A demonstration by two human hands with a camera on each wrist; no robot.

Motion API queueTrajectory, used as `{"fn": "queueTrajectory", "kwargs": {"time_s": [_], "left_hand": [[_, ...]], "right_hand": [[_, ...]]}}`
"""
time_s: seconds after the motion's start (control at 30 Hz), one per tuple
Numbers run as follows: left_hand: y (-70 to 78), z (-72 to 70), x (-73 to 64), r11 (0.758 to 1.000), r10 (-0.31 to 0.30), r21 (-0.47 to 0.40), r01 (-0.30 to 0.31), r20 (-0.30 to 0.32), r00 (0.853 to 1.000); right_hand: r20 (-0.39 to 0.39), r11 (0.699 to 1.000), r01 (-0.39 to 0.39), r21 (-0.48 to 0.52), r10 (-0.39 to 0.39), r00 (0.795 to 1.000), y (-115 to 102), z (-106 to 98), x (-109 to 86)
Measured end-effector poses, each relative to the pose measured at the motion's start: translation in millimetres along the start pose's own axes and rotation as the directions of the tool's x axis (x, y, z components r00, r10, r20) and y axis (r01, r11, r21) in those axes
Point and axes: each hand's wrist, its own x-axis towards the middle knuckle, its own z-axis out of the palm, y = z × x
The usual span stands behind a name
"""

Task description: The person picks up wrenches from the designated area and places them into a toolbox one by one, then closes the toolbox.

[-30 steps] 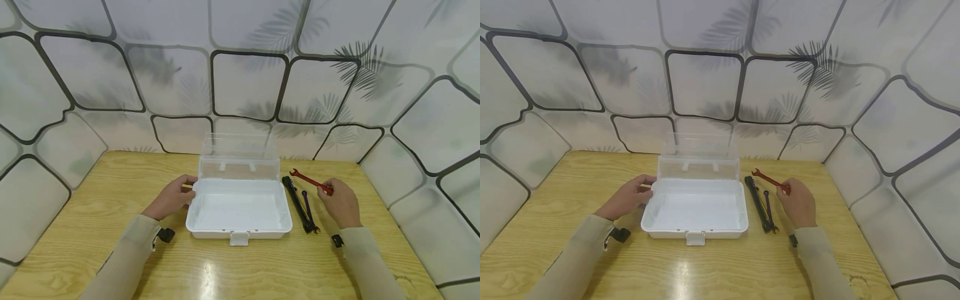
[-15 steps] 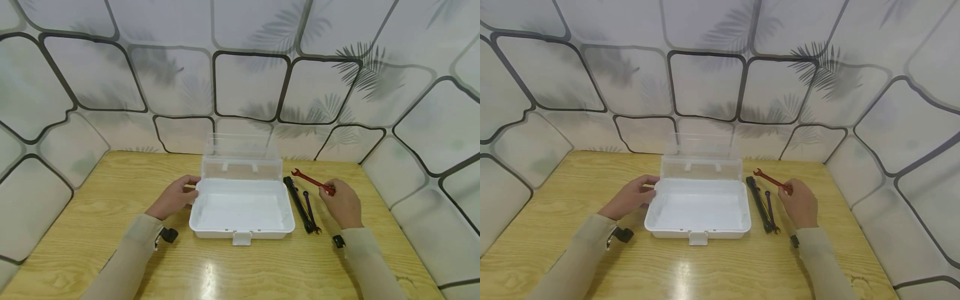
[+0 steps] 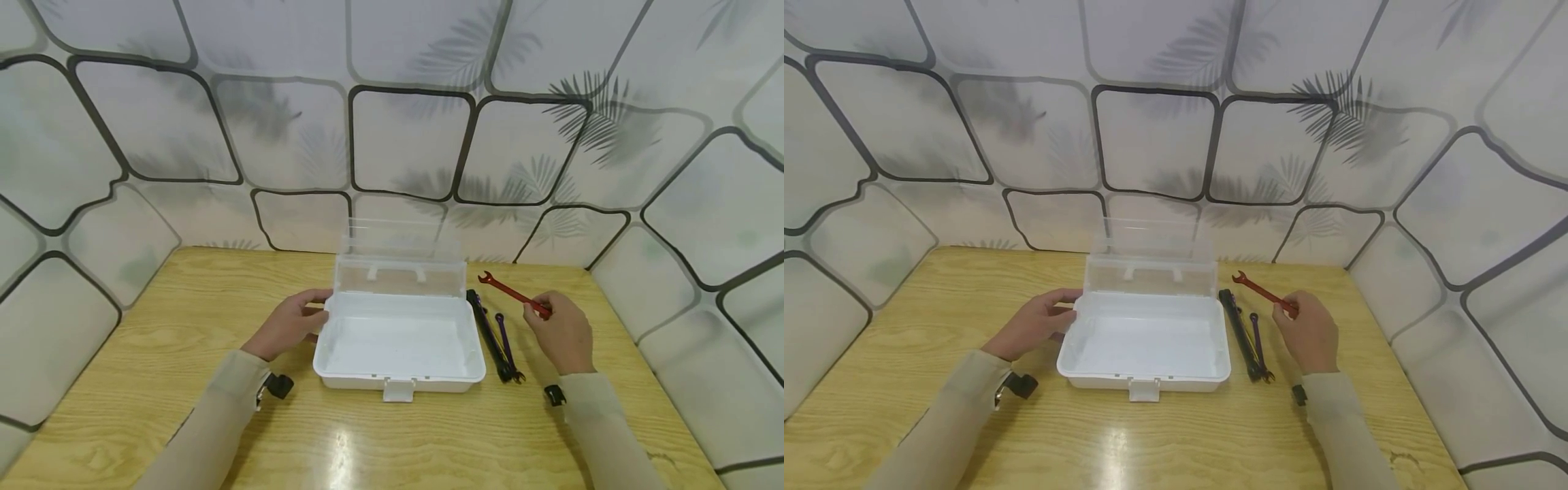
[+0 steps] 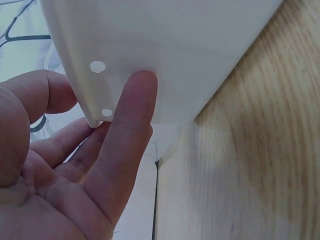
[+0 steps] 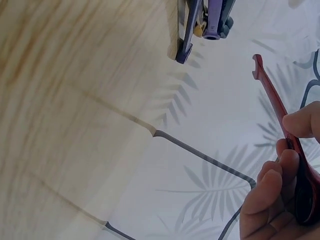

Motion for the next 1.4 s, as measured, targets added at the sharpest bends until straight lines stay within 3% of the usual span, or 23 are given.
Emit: {"fn": "queueTrajectory", "kwargs": {"time_s": [0.77, 1.13, 1.4], "left_hand": [[-3.0, 0.2, -1.2, 1.000, -0.005, -0.002, 0.005, -0.017, 1.000], [-3.3, 2.0, 0.8, 1.000, 0.001, -0.019, -0.001, -0.026, 1.000], [-1.6, 3.6, 2.3, 1.000, 0.003, 0.009, -0.002, -0.043, 0.999]], "right_hand": [[-0.127, 0.994, 0.105, 0.019, -0.102, 0.987, 2, -5, 3.6], [-0.188, 0.993, 0.115, 0.039, -0.105, 0.976, 4, -10, 4.4], [-0.209, 0.980, 0.174, 0.092, -0.152, 0.966, -7, -13, 6.4]]}}
